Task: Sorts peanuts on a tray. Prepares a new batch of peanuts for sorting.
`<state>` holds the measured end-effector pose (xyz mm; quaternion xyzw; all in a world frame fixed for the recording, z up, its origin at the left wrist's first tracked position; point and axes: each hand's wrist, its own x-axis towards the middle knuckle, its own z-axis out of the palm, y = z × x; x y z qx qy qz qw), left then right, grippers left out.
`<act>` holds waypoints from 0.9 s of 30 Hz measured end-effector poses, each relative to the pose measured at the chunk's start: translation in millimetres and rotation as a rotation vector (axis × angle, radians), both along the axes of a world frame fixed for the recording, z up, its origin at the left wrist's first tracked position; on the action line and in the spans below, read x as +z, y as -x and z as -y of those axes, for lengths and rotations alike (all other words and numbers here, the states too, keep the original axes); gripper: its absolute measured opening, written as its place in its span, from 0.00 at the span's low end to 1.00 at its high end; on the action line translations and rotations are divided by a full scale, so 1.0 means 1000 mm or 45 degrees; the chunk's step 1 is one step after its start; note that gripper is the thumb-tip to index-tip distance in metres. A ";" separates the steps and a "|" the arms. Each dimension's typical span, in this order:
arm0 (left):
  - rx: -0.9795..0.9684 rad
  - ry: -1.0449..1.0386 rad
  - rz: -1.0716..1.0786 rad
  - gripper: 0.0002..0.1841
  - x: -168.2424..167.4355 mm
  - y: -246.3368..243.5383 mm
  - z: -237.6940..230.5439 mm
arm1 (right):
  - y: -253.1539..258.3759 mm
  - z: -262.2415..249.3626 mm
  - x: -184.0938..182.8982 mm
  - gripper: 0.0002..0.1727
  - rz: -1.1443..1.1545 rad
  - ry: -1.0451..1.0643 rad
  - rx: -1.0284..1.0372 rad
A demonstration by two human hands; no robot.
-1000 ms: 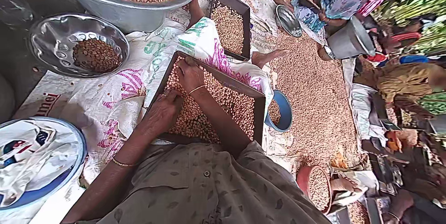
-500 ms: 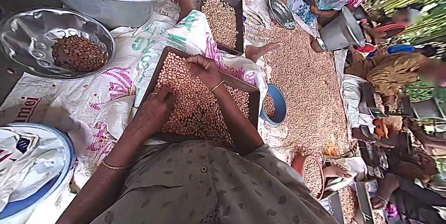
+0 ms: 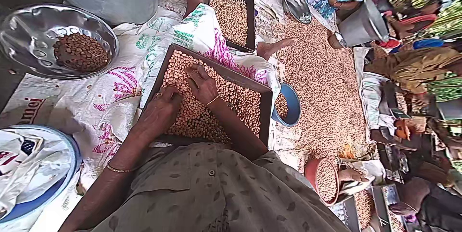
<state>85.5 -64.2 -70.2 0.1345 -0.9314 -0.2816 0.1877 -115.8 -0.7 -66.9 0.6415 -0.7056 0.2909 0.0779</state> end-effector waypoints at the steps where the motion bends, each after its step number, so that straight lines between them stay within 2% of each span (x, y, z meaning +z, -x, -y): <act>1: 0.002 0.004 -0.002 0.14 0.000 0.000 0.000 | 0.000 0.000 -0.002 0.13 -0.027 0.020 0.014; 7: 0.011 0.009 0.010 0.14 0.001 0.000 0.000 | 0.000 -0.002 0.002 0.09 0.028 -0.022 0.072; 11: 0.002 0.011 -0.011 0.13 0.000 0.001 0.001 | 0.003 -0.004 0.017 0.04 0.175 -0.112 0.163; 13: 0.008 0.018 -0.014 0.13 -0.001 0.001 0.001 | 0.017 0.000 0.031 0.05 0.446 0.075 0.116; 15: 0.011 0.006 -0.013 0.14 -0.002 0.001 0.000 | 0.038 0.006 0.054 0.11 0.926 0.421 -0.126; 17: 0.008 0.009 -0.023 0.14 -0.003 0.000 0.000 | 0.064 0.006 0.079 0.20 1.287 0.508 -0.327; 18: 0.008 0.013 -0.029 0.14 -0.003 0.001 0.001 | 0.070 0.005 0.084 0.19 1.309 0.481 -0.358; 20: 0.010 0.019 -0.042 0.14 -0.003 0.002 0.002 | 0.061 0.000 0.076 0.15 1.087 0.251 -0.220; 22: 0.007 0.003 -0.039 0.15 -0.002 0.002 0.001 | 0.041 -0.005 0.053 0.12 0.746 -0.011 -0.043; 25: 0.008 0.006 -0.023 0.15 -0.002 0.001 0.000 | 0.012 -0.006 0.022 0.13 0.183 -0.172 -0.132; 27: 0.006 0.024 -0.008 0.15 -0.002 0.001 0.001 | 0.002 -0.003 0.015 0.15 0.057 -0.206 -0.232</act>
